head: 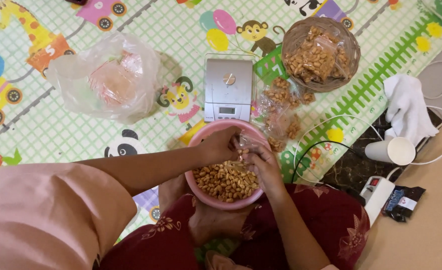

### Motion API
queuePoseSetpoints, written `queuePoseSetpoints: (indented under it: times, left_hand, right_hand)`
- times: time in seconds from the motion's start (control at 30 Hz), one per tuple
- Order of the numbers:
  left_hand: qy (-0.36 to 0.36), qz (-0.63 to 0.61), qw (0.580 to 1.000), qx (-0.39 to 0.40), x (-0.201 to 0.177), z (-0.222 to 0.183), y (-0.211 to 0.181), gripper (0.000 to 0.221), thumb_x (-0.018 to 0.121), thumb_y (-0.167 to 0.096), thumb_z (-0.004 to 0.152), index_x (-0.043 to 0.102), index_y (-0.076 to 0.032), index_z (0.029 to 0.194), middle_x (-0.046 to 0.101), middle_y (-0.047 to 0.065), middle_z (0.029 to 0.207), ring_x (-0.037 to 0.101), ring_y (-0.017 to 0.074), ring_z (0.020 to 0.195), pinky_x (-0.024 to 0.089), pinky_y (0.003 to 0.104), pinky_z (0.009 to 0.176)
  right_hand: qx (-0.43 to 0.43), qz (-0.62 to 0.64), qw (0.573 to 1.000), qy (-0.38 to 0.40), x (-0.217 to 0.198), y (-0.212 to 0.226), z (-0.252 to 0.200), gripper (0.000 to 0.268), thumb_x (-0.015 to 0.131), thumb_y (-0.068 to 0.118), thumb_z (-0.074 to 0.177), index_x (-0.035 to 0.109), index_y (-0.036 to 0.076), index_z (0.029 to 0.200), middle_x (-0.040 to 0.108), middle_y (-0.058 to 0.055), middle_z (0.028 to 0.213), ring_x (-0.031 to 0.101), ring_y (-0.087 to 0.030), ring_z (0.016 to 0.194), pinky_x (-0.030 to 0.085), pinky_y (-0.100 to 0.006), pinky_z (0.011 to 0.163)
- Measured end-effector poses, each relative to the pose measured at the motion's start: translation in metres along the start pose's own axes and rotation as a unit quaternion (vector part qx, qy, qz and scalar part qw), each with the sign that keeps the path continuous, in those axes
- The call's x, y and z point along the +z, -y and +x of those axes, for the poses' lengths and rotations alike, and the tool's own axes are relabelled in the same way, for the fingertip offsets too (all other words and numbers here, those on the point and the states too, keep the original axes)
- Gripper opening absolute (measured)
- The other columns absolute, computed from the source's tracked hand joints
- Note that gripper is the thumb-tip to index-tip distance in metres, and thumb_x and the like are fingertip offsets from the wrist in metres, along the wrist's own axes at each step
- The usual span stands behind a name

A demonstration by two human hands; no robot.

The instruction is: A person is portioning nuts from a bowl onto a digital scale using a spoon and their hands while sitting on the floor.

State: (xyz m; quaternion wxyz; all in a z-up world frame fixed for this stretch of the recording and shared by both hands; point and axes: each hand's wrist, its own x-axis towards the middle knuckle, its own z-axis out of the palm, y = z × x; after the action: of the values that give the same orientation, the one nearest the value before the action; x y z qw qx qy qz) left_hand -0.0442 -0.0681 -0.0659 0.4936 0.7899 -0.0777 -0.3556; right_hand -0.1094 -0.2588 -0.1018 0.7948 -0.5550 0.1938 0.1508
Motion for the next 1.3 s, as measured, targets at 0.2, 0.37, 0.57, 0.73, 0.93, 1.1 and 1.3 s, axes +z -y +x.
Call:
queuePoseSetpoints:
  times: [0.2,0.37,0.57,0.73,0.93,1.1,1.3]
  left_hand:
    - [-0.048,0.006,0.996,-0.079,0.016,0.018,0.015,0.071,0.083,-0.017,0.065,0.062,-0.023,0.133,0.07,-0.002,0.094,0.073,0.0175,0.097,0.057,0.036,0.09]
    - [-0.058,-0.054,0.996,-0.051,0.004,0.003,0.0,0.071,0.082,-0.008,0.062,0.061,-0.011,0.129,0.072,-0.004,0.079,0.074,0.0167,0.091,0.052,0.028,0.089]
    - [-0.065,-0.129,0.988,-0.053,0.006,-0.006,-0.007,0.068,0.079,-0.001,0.062,0.06,-0.003,0.127,0.074,0.004,0.078,0.073,0.0241,0.087,0.05,0.032,0.089]
    - [-0.052,-0.232,0.969,-0.066,0.005,-0.008,-0.003,0.065,0.074,0.007,0.072,0.051,0.009,0.133,0.066,0.018,0.091,0.067,0.0255,0.081,0.061,0.03,0.058]
    - [-0.068,-0.169,0.983,-0.014,0.007,-0.005,0.002,0.038,0.069,0.0,0.078,0.06,0.003,0.114,0.065,0.013,0.079,0.07,0.0259,0.07,0.056,0.031,0.045]
    - [-0.085,-0.19,0.978,-0.014,0.009,-0.01,-0.006,0.038,0.069,0.001,0.078,0.057,0.004,0.115,0.061,0.013,0.081,0.064,0.0212,0.068,0.054,0.029,0.046]
    - [-0.091,-0.198,0.976,-0.023,0.009,-0.011,-0.001,0.044,0.075,-0.003,0.075,0.06,0.0,0.116,0.064,0.01,0.077,0.066,0.0185,0.062,0.055,0.026,0.049]
  right_hand:
    - [0.016,0.007,1.0,-0.016,-0.003,-0.002,0.0,0.015,0.068,0.005,0.09,0.071,0.003,0.105,0.062,-0.006,0.095,0.067,-0.012,0.079,0.064,-0.029,0.059]
    - [0.052,0.056,0.997,-0.006,0.013,0.026,-0.012,0.013,0.07,0.001,0.084,0.071,0.004,0.097,0.06,-0.003,0.082,0.066,-0.013,0.069,0.062,-0.03,0.054]
    - [0.105,0.108,0.988,0.021,0.0,0.01,0.0,0.016,0.073,-0.001,0.081,0.069,0.004,0.095,0.058,-0.004,0.077,0.065,-0.017,0.064,0.059,-0.033,0.049]
    - [0.124,0.103,0.986,0.046,-0.008,-0.005,0.005,0.016,0.073,0.003,0.081,0.067,0.006,0.096,0.057,-0.003,0.074,0.066,-0.017,0.065,0.06,-0.034,0.054]
    - [0.13,0.129,0.982,0.036,0.003,0.012,-0.001,0.016,0.073,0.013,0.084,0.068,0.009,0.099,0.066,-0.009,0.084,0.072,-0.026,0.076,0.063,-0.041,0.062]
    - [0.118,0.119,0.985,0.03,0.017,0.034,-0.015,0.01,0.076,0.005,0.081,0.066,0.008,0.083,0.057,-0.002,0.072,0.065,-0.019,0.066,0.06,-0.039,0.058]
    - [0.121,0.117,0.985,0.039,0.013,0.022,-0.009,0.011,0.079,0.001,0.077,0.07,0.006,0.078,0.059,-0.002,0.068,0.066,-0.018,0.065,0.063,-0.041,0.062]
